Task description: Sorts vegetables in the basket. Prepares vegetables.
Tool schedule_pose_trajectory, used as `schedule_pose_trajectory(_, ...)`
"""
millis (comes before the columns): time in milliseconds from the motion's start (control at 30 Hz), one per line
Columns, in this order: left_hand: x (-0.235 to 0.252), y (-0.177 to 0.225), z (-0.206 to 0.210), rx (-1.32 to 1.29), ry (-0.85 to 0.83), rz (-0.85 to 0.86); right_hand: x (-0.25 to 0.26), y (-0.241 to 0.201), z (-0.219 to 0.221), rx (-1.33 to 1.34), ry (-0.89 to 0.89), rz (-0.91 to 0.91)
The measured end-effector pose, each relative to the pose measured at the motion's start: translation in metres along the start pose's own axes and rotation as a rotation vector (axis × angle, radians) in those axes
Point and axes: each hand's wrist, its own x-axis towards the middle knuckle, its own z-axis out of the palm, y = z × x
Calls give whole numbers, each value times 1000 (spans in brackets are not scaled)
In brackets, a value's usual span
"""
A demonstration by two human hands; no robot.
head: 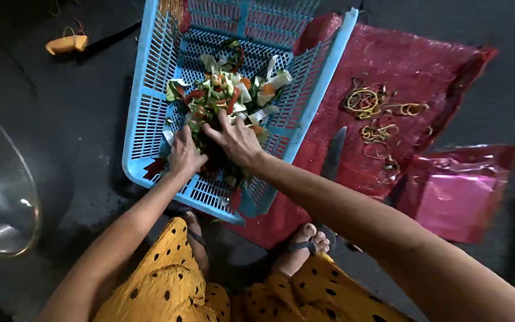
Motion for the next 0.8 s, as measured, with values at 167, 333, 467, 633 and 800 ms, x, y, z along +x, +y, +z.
schedule_pose_trajectory(167, -11, 11, -35, -805, -157, -49, 23, 25, -64, 409, -163, 6)
schedule_pose_trajectory(333, -7, 11, -85, -298, -258, 125, 42, 53, -128, 572, -249, -29)
schedule_pose_trajectory(467, 19, 17, -112, 253, -184, 147, 81, 56, -137, 202, -173, 113)
schedule_pose_trajectory(633, 63, 16, -106, 99, 43, 272, 108, 75, -104, 201, -58, 139)
schedule_pose_trajectory(800, 65, 17, -51, -20, -13, 362, 81, 81, -77, 278, -35, 45)
